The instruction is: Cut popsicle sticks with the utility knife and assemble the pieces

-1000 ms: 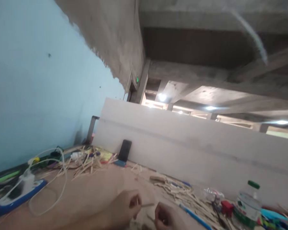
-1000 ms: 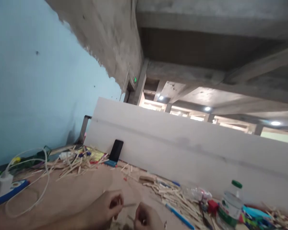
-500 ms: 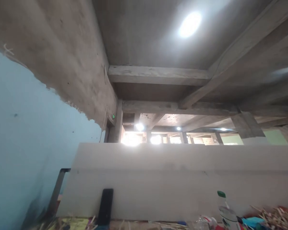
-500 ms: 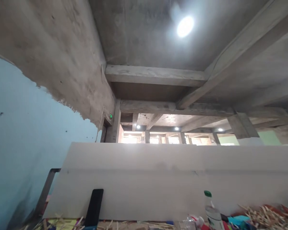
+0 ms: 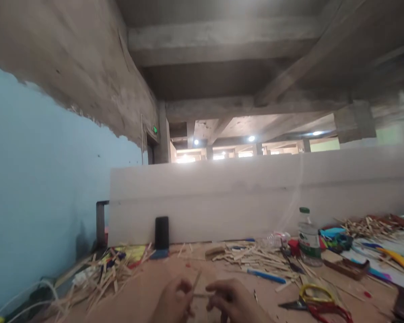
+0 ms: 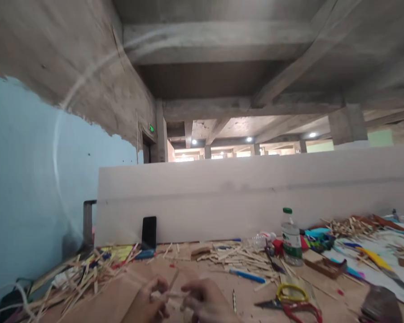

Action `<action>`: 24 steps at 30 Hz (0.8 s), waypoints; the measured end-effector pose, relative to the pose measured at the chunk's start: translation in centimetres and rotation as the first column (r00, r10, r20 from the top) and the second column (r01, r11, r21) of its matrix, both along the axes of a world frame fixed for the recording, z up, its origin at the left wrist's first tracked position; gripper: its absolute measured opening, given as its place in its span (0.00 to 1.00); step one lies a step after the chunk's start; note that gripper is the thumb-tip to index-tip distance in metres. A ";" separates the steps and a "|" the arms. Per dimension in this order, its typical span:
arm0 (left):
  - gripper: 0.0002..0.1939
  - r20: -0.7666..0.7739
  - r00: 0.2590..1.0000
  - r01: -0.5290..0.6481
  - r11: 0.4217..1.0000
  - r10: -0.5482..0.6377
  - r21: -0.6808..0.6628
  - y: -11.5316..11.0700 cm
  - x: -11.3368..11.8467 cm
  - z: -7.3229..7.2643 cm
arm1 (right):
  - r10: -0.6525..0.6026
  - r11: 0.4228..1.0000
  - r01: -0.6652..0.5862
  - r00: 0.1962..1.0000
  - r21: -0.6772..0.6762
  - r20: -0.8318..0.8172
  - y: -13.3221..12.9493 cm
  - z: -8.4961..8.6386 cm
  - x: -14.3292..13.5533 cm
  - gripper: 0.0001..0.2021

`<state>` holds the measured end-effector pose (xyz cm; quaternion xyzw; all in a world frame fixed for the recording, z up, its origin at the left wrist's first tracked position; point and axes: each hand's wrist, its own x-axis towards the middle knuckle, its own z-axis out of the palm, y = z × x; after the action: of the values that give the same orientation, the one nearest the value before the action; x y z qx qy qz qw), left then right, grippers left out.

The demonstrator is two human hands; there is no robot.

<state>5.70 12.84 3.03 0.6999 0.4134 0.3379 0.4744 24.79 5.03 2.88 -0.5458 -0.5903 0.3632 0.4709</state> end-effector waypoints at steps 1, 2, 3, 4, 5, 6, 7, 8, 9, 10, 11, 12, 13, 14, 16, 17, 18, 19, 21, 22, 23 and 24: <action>0.16 0.023 1.000 -0.005 1.000 0.005 -0.017 -0.1 0.2 -0.2 | 0.004 1.000 -0.004 1.000 -0.017 -0.031 -0.1 0.0 -0.1 0.23; 0.18 0.051 0.999 -0.008 1.000 0.009 -0.018 -0.1 0.3 -0.3 | 0.018 0.999 -0.019 0.999 -0.029 -0.051 -0.2 0.1 -0.1 0.24; 0.20 0.077 0.997 0.001 1.000 0.001 -0.016 -0.2 0.5 -0.3 | 0.030 0.999 -0.032 0.998 -0.035 -0.062 -0.3 0.4 -0.1 0.23; 0.22 0.104 0.995 0.003 1.000 -0.002 -0.011 -0.3 0.6 -0.3 | 0.038 0.998 -0.041 0.997 -0.038 -0.066 -0.4 0.7 0.0 0.21; 0.22 0.126 0.992 0.010 1.000 -0.008 -0.015 -0.5 0.7 -0.1 | 0.042 0.998 -0.045 0.997 -0.037 -0.064 -0.5 0.9 0.1 0.20; 0.22 0.138 0.990 0.016 1.000 -0.012 -0.025 -0.7 0.8 0.0 | 0.048 0.998 -0.050 0.997 -0.039 -0.059 -0.7 1.2 0.3 0.20; 0.21 0.149 0.989 0.019 0.999 -0.014 -0.033 -0.9 0.9 0.1 | 0.056 0.997 -0.058 0.997 -0.042 -0.053 -0.8 1.4 0.4 0.19; 0.20 0.159 0.987 0.023 0.999 -0.016 -0.041 -1.1 1.0 0.3 | 0.064 0.997 -0.066 0.997 -0.047 -0.045 -1.0 1.5 0.4 0.18; 0.20 0.167 0.986 0.027 0.999 -0.019 -0.046 -1.3 1.1 0.3 | 0.073 0.996 -0.075 0.997 -0.054 -0.037 -1.1 1.6 0.5 0.18; 0.20 0.176 0.984 0.031 0.998 -0.022 -0.047 -1.5 1.1 0.4 | 0.081 0.995 -0.082 0.996 -0.062 -0.028 -1.3 1.6 0.5 0.17; 0.21 0.185 0.982 0.035 0.998 -0.026 -0.046 -1.6 1.1 0.5 | 0.088 0.993 -0.089 0.996 -0.072 -0.021 -1.4 1.6 0.4 0.16; 0.21 0.194 0.981 0.037 0.998 -0.028 -0.043 -1.6 1.2 0.5 | 0.093 0.992 -0.094 0.996 -0.082 -0.014 -1.5 1.6 0.4 0.15; 0.21 0.201 0.979 0.038 0.998 -0.030 -0.040 -1.7 1.2 0.5 | 0.096 0.991 -0.096 0.995 -0.092 -0.008 -1.5 1.5 0.4 0.14; 0.21 0.206 0.978 0.038 0.999 -0.029 -0.038 -1.7 1.2 0.5 | 0.097 0.990 -0.097 0.995 -0.101 -0.004 -1.5 1.5 0.5 0.13; 0.21 0.209 0.978 0.034 0.999 -0.025 -0.038 -1.6 1.3 0.5 | 0.097 0.989 -0.096 0.995 -0.114 0.002 -1.6 1.5 0.6 0.12; 0.20 0.206 0.978 0.034 0.999 -0.026 -0.039 -1.6 1.3 0.4 | 0.097 0.988 -0.096 0.995 -0.119 0.004 -1.6 1.5 0.7 0.11; 0.20 0.202 0.979 0.037 0.998 -0.028 -0.041 -1.6 1.3 0.4 | 0.099 0.988 -0.098 0.995 -0.122 0.004 -1.6 1.5 0.8 0.10; 0.20 0.197 0.980 0.042 0.998 -0.033 -0.041 -1.6 1.3 0.4 | 0.103 0.987 -0.102 0.995 -0.124 0.004 -1.6 1.6 0.9 0.10; 0.20 0.193 0.980 0.055 0.998 -0.047 -0.036 -1.5 1.3 0.5 | 0.120 0.985 -0.119 0.993 -0.127 0.001 -1.7 1.6 1.0 0.11; 0.20 0.191 0.980 0.061 0.998 -0.054 -0.033 -1.5 1.3 0.6 | 0.128 0.984 -0.127 0.992 -0.125 0.000 -1.7 1.6 1.1 0.11; 0.19 0.189 0.980 0.068 0.997 -0.061 -0.030 -1.5 1.3 0.7 | 0.137 0.983 -0.137 0.991 -0.123 -0.001 -1.7 1.6 1.1 0.12; 0.18 0.183 0.981 0.076 0.997 -0.069 -0.028 -1.5 1.2 0.8 | 0.144 0.983 -0.144 0.990 -0.119 -0.002 -1.8 1.6 1.1 0.12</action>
<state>6.94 11.35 3.86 0.6724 0.3482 0.3758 0.5342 25.84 3.26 4.47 -0.5299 -0.6070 0.4290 0.4084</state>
